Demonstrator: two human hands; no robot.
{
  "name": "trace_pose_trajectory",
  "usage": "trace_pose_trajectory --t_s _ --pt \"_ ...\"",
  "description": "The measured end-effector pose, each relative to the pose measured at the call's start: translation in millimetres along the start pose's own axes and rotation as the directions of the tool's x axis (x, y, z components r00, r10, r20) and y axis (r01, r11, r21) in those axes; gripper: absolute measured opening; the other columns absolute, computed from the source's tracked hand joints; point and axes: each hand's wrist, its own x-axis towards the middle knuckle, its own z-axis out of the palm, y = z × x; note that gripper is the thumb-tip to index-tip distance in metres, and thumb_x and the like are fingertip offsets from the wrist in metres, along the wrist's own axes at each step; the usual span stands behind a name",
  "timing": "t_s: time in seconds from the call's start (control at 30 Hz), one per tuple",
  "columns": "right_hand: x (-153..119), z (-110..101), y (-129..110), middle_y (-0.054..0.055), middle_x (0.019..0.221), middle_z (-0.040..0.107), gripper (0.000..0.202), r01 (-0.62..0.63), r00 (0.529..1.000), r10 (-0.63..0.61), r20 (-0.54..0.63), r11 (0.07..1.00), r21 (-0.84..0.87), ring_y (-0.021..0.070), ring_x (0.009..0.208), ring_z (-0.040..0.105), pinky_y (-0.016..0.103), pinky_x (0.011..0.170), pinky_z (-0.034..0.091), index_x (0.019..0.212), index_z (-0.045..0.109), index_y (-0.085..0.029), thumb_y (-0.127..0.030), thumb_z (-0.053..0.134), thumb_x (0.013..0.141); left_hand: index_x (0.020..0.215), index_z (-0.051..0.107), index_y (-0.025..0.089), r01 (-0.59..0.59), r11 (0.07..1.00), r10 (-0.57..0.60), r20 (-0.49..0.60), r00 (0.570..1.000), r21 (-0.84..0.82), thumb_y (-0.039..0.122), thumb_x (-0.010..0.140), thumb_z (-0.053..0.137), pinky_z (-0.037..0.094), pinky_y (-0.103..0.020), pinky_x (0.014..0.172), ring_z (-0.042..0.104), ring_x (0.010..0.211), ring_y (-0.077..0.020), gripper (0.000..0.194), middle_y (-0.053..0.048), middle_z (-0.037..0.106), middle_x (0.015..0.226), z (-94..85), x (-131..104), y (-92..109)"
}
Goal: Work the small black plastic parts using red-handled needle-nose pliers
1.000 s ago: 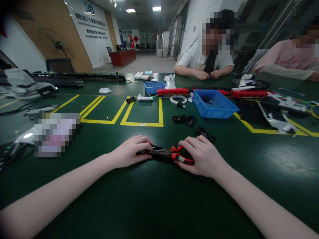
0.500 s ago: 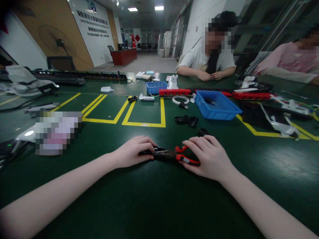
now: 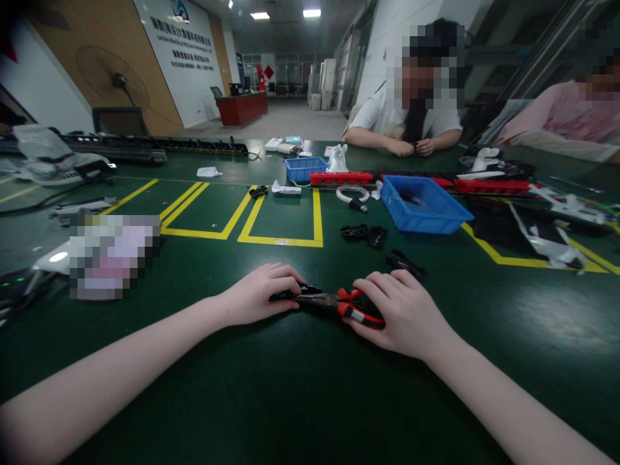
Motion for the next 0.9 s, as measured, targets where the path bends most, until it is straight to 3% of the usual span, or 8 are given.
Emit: trace_pose_trajectory --t_s 0.27,0.6,0.9 --pt "-0.8 -0.2 5.9 0.011 0.094 0.07 0.038 0.017 0.999 -0.018 0.04 1.0 0.023 0.0215 0.076 0.063 0.037 0.075 0.043 0.107 0.061 -0.014 -0.044 0.062 0.083 0.103 0.06 0.02 0.0 1.0 0.0 0.021 1.0 0.014 0.026 0.093 0.063 0.047 -0.039 0.094 0.058 0.112 -0.0218 0.012 -0.006 0.062 0.122 -1.3 0.0 2.1" --pt "-5.1 3.1 9.2 0.012 0.099 0.07 0.044 0.028 1.0 -0.029 -0.006 0.998 -0.048 0.0248 0.086 0.065 0.039 0.078 0.045 0.112 0.061 -0.013 -0.044 0.066 0.081 0.102 0.06 0.019 0.0 1.0 0.0 0.012 1.0 0.0 0.027 0.093 0.062 0.048 -0.037 0.091 0.059 0.108 -0.0209 0.012 -0.006 0.063 0.119 -1.5 -0.5 1.0" --pt "-2.4 1.9 3.9 0.009 0.095 0.071 0.039 -0.02 1.0 0.02 0.007 0.999 0.04 0.0224 0.081 0.065 0.037 0.074 0.045 0.108 0.062 -0.017 -0.044 0.066 0.081 0.101 0.06 0.019 0.01 1.0 -0.01 0.017 1.0 -0.006 0.025 0.093 0.062 0.048 -0.038 0.091 0.059 0.108 -0.0215 0.011 -0.007 0.062 0.119 -2.7 -0.1 1.0"
